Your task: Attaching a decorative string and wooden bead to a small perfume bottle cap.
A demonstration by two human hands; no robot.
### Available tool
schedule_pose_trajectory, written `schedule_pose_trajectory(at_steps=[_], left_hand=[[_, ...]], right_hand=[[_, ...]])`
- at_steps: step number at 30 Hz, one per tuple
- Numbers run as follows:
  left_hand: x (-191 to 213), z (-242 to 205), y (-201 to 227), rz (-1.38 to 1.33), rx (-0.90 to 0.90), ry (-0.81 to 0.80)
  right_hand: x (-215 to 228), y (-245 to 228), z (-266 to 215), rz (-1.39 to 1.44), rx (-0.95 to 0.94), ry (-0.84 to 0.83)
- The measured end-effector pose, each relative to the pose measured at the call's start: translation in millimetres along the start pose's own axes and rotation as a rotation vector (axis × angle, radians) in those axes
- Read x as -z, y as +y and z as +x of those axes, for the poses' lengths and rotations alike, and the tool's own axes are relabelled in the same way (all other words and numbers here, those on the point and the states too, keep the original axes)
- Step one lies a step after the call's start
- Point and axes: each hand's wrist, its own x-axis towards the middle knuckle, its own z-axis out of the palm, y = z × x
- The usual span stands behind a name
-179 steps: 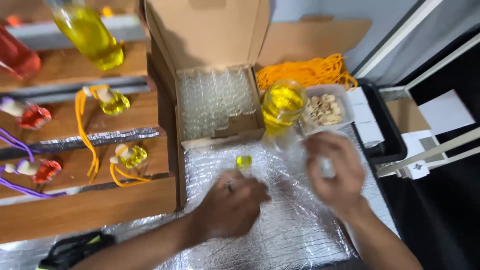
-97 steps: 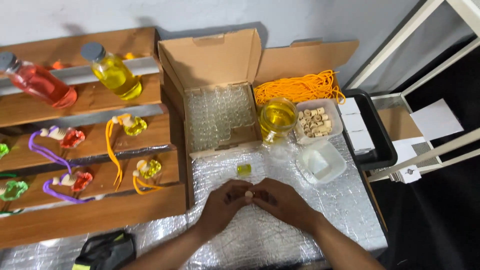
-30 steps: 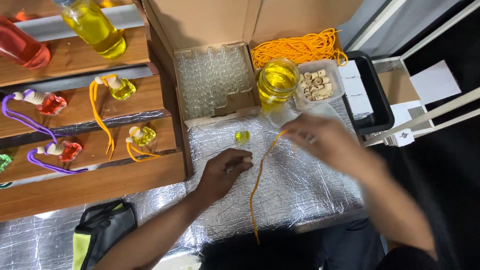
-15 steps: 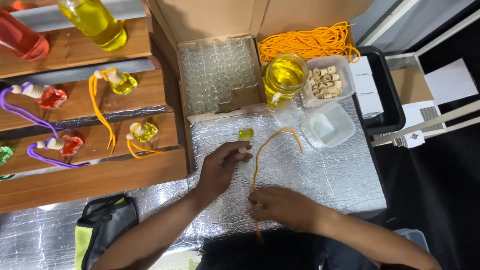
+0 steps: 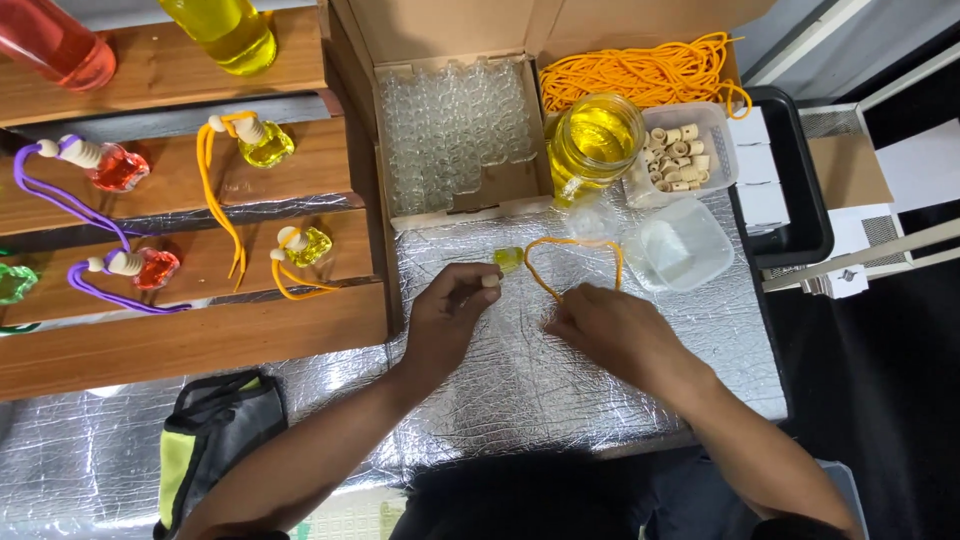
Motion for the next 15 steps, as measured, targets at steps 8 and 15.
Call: schedule_pose_trajectory(at_steps=[8, 15], left_hand=[[0.9, -0.5, 0.0, -0.013, 0.031, -0.039], [2.5, 0.1, -6.9, -0.101, 0.010, -0.080]], right_hand=[[-10.1, -1.9, 1.8, 0.119, 0.225, -0.060], [-21.8, 1.8, 7.2, -0.032, 0.426, -0.105]])
